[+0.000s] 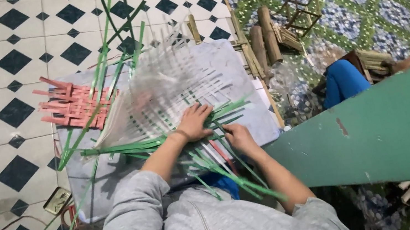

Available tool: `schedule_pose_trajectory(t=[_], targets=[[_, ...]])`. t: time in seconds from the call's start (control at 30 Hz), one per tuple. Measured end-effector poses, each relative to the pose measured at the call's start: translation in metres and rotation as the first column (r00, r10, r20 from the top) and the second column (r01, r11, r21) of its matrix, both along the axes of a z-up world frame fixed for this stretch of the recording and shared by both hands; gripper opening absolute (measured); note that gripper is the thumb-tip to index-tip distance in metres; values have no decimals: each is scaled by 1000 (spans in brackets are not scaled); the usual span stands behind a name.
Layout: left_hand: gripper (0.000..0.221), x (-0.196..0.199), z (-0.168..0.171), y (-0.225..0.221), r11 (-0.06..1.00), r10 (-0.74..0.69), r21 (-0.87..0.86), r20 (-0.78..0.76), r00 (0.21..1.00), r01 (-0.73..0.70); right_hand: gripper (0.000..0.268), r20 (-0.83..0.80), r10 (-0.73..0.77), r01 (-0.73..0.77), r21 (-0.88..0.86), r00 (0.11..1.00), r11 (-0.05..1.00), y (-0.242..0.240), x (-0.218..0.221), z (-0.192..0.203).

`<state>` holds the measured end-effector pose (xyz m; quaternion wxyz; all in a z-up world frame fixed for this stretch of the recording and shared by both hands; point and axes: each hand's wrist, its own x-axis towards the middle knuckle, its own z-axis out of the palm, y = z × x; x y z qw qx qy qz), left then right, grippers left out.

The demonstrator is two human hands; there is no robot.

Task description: Weaving colored plastic strips into a white plastic mesh to create a pattern.

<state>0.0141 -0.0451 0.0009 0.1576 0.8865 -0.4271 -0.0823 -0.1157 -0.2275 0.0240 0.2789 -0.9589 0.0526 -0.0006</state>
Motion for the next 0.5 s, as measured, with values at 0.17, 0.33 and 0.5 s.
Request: schedule_pose_trajectory(t=[0.17,0.33,0.5], targets=[[55,45,-20,-17,1000,-7,-22,118,993,10,41,-23,-13,15,104,1000,994,-8,-1,-4],[47,72,-32,-17,999,-26,-22,272,962,33,41,8,-29,27,196,1000,980,-14,-3,-6],[37,72,-18,-2,993,81,-99,255,964,-57,40,0,-46,44,275,999,960,-21,-3,-18]])
